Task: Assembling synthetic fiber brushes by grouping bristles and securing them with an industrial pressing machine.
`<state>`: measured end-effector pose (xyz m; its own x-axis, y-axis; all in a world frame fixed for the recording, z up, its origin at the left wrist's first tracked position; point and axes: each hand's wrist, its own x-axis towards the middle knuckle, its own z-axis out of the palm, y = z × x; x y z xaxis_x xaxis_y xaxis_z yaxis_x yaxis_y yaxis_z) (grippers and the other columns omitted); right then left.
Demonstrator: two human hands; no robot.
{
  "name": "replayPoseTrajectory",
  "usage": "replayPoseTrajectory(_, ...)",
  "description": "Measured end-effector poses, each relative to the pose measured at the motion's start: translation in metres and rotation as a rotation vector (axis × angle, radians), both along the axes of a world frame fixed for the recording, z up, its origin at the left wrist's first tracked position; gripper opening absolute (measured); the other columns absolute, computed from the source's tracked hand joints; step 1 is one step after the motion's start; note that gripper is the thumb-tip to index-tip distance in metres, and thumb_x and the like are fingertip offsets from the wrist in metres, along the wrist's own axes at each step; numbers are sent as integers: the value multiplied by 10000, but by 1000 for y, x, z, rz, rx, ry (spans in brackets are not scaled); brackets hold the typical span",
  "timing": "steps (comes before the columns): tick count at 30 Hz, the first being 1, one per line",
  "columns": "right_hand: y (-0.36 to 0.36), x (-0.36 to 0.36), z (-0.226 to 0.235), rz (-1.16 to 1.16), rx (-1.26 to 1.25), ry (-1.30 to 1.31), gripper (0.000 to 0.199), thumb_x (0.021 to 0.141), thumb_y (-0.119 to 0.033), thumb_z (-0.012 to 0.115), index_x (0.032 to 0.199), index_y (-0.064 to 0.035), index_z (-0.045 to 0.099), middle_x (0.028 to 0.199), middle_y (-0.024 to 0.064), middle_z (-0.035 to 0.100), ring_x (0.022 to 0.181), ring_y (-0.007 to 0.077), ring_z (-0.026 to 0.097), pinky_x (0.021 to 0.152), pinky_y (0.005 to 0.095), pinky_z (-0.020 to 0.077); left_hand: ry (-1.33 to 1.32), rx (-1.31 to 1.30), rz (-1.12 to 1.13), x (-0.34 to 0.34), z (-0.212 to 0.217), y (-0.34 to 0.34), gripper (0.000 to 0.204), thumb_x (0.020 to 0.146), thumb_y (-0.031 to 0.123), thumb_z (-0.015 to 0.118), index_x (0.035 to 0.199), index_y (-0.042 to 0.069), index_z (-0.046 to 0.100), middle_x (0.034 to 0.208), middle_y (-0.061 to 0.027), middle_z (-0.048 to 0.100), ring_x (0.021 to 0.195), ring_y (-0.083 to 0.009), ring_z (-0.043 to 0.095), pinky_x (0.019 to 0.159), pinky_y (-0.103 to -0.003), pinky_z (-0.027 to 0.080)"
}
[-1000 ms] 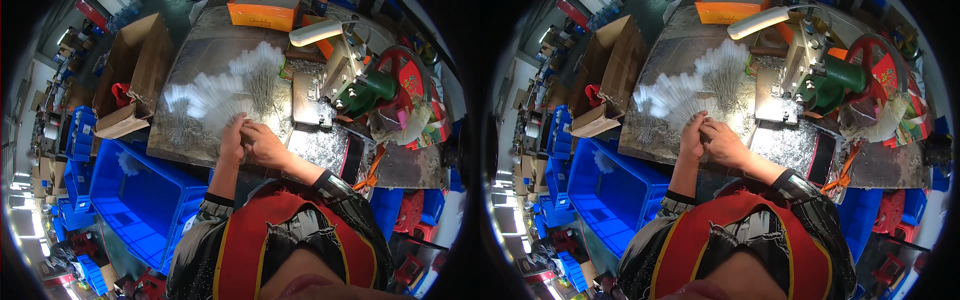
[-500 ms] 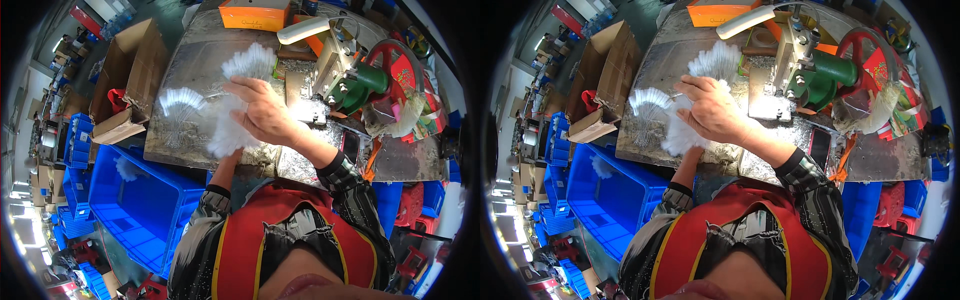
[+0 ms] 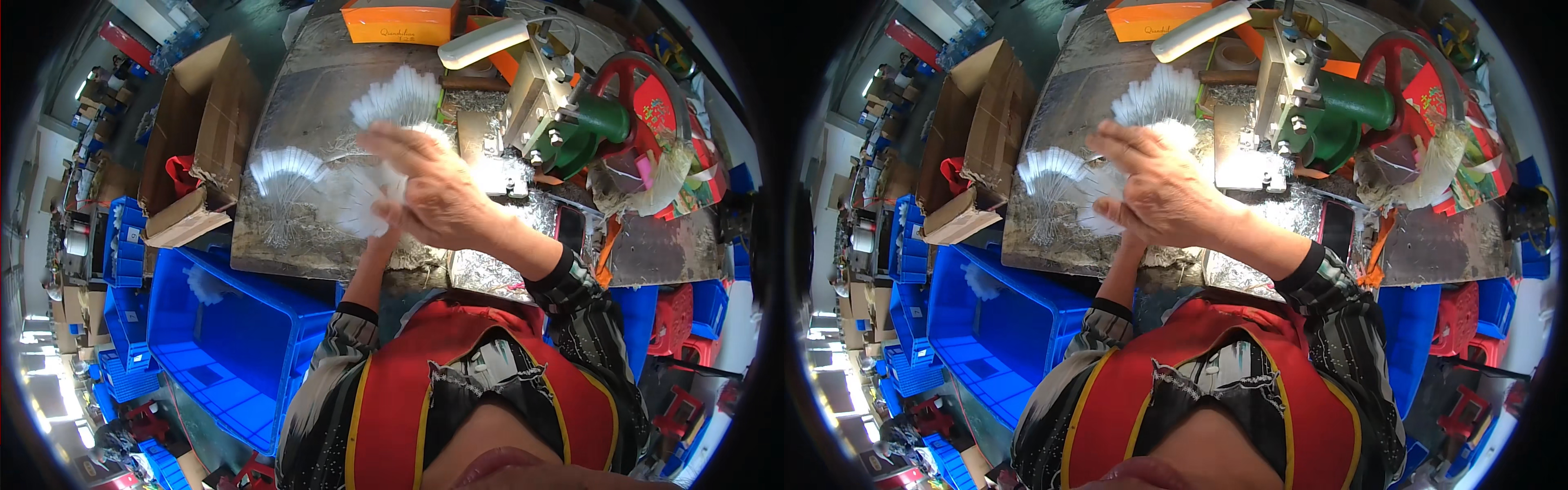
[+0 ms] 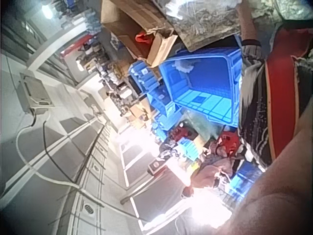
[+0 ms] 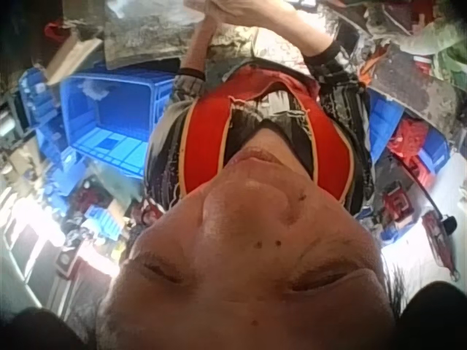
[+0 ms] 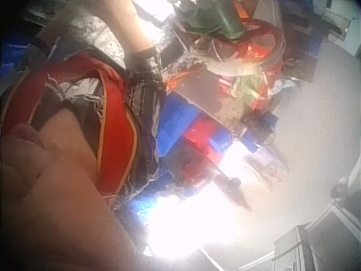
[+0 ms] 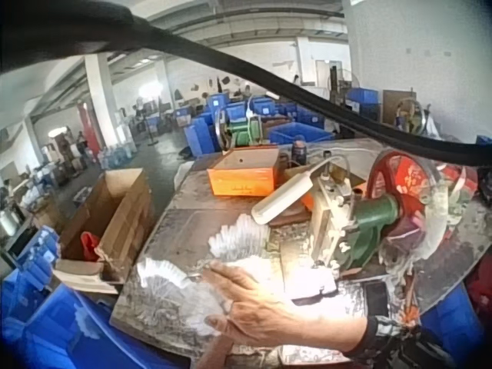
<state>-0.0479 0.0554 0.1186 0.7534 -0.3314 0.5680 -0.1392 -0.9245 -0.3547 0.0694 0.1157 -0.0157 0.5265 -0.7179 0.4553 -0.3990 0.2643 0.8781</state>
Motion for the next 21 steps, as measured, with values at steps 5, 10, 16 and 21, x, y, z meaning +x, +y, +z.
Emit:
replayPoseTrajectory(5, 1, -2, 0, 19, -58, 4, 487, 816, -368, 478, 663, 77, 604, 1227, 167, 415, 1192, 317, 310, 966, 423, 265, 66, 63, -39, -1, 2, 12, 121, 773, 89, 610, 829, 50, 511, 618, 16, 448, 460, -100, 414, 458, -256, 376)
replayPoseTrajectory(10, 9, -1, -4, 75, -71, 49, 415, 773, -333, 541, 730, 74, 608, 1237, 143, 412, 1183, 311, 324, 964, 428, 274, 111, 143, -70, 3, 7, 37, 126, 772, 92, 611, 833, 51, 509, 610, 16, 443, 452, -98, 409, 453, -259, 374)
replayPoseTrajectory(16, 11, 1, -10, 98, -67, -34, 347, 730, -301, 582, 729, 44, 623, 1204, 136, 445, 1157, 299, 356, 959, 384, 295, 123, 244, -159, 11, 21, 57, 132, 771, 95, 613, 838, 52, 507, 601, 17, 436, 443, -96, 402, 447, -262, 371)
replayPoseTrajectory(21, 8, 0, -16, 44, -198, -317, 291, 695, -298, 580, 644, -15, 628, 1112, 133, 495, 1070, 260, 422, 901, 355, 327, 120, 344, -386, 2, 25, 42, 137, 770, 98, 614, 842, 53, 506, 594, 17, 431, 436, -95, 397, 442, -265, 368)
